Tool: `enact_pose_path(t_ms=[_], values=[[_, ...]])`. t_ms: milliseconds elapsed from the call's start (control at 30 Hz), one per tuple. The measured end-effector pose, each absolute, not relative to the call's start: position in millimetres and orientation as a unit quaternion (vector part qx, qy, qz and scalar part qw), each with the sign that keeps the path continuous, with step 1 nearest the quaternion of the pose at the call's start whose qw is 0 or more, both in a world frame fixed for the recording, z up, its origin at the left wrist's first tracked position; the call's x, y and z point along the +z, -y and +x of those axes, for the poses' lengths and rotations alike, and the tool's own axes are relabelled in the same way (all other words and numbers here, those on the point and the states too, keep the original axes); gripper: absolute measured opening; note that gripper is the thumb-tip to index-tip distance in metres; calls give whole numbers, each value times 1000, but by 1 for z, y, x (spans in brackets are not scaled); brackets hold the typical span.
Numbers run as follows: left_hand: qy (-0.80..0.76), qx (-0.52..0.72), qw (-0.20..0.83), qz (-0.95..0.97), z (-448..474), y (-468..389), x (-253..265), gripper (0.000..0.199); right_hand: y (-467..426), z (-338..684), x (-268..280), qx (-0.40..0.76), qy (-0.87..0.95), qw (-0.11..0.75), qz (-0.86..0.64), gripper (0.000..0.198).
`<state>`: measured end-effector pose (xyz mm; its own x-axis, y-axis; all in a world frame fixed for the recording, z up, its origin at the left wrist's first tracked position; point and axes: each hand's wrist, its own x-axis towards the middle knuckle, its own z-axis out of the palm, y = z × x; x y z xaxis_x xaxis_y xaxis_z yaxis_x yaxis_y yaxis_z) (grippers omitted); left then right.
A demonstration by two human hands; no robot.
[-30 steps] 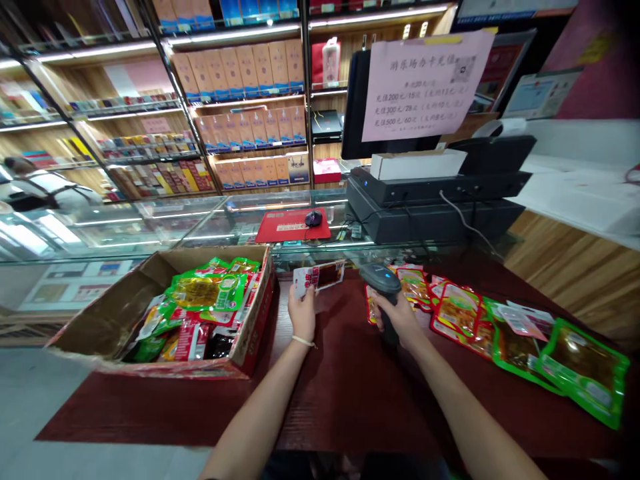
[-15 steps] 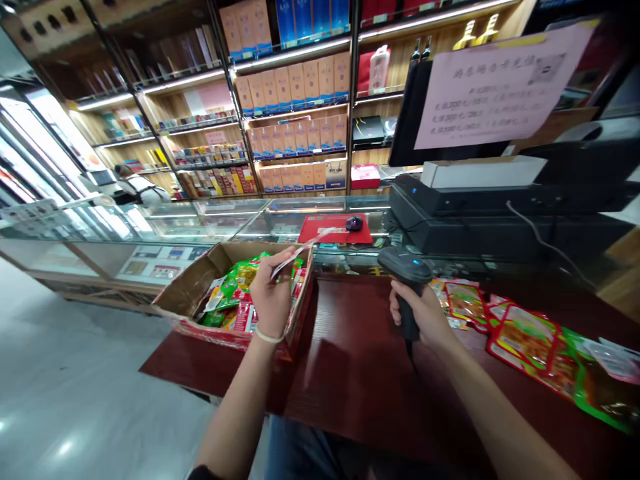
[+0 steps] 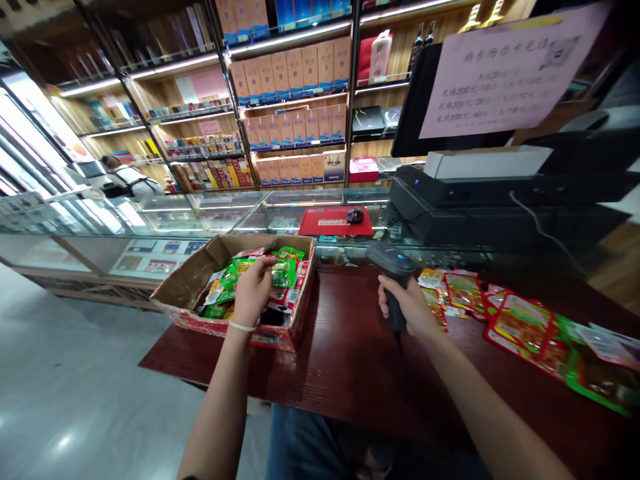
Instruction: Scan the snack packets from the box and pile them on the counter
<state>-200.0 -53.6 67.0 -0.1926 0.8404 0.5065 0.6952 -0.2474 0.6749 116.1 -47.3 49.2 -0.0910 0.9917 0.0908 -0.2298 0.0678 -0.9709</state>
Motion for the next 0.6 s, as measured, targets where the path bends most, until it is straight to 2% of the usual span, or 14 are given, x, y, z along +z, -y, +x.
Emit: enact_pose_path(t_ms=[200, 333, 467, 600], values=[[-569, 455, 69, 681, -142, 59, 82, 24, 45, 159, 44, 537, 479, 559, -411, 30], [-515, 447, 110, 723, -76, 58, 84, 22, 44, 197, 39, 536, 463, 555, -436, 33], [-474, 436, 180, 744, -10, 39, 65, 18, 44, 238, 30, 528, 434, 558, -471, 36], [-483, 383, 237, 751, 46, 6, 26, 14, 44, 272, 13, 502, 409, 575, -500, 36]])
